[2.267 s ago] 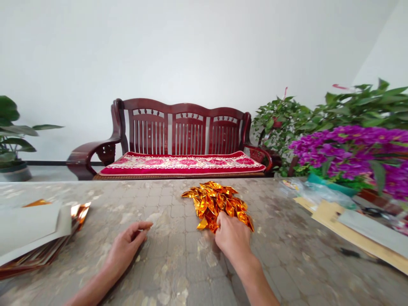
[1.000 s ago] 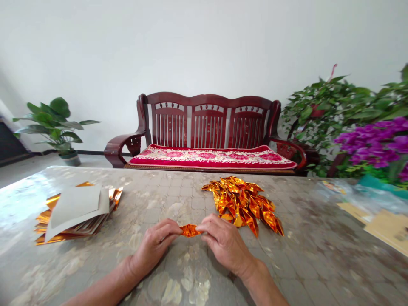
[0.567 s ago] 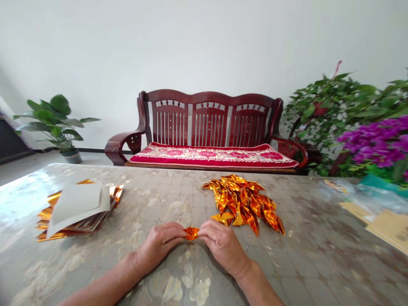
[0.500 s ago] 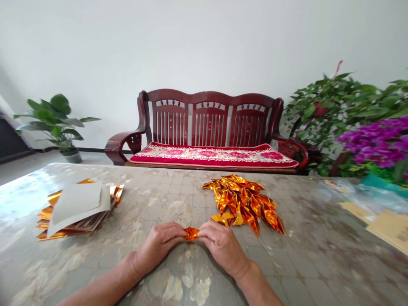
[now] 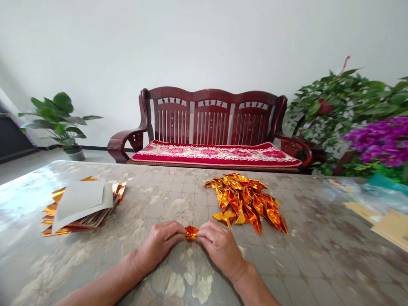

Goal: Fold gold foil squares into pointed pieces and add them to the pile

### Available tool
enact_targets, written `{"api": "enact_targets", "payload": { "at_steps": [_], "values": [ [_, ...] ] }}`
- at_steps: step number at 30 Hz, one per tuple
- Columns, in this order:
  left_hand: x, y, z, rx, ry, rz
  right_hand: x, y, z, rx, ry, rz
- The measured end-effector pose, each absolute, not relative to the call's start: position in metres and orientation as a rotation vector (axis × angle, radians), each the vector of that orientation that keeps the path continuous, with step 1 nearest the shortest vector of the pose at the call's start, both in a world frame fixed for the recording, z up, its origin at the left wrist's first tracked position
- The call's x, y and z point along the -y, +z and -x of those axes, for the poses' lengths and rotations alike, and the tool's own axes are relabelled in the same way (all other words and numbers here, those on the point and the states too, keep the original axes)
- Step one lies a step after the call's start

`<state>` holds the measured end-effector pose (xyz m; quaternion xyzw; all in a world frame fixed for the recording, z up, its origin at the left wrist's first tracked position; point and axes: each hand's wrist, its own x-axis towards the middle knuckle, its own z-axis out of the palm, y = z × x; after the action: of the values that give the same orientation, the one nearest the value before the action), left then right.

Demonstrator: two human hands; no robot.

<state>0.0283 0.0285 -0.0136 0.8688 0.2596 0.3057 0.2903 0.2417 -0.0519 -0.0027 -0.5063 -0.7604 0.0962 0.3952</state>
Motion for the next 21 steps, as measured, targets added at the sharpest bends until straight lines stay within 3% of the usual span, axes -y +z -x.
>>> {"api": "enact_targets", "payload": {
  "at_steps": [21],
  "values": [
    [-0.029,-0.017,-0.033,-0.753,0.904,-2.214,0.047,-0.012,-0.240,1.845,0.158,1.280]
  ]
}}
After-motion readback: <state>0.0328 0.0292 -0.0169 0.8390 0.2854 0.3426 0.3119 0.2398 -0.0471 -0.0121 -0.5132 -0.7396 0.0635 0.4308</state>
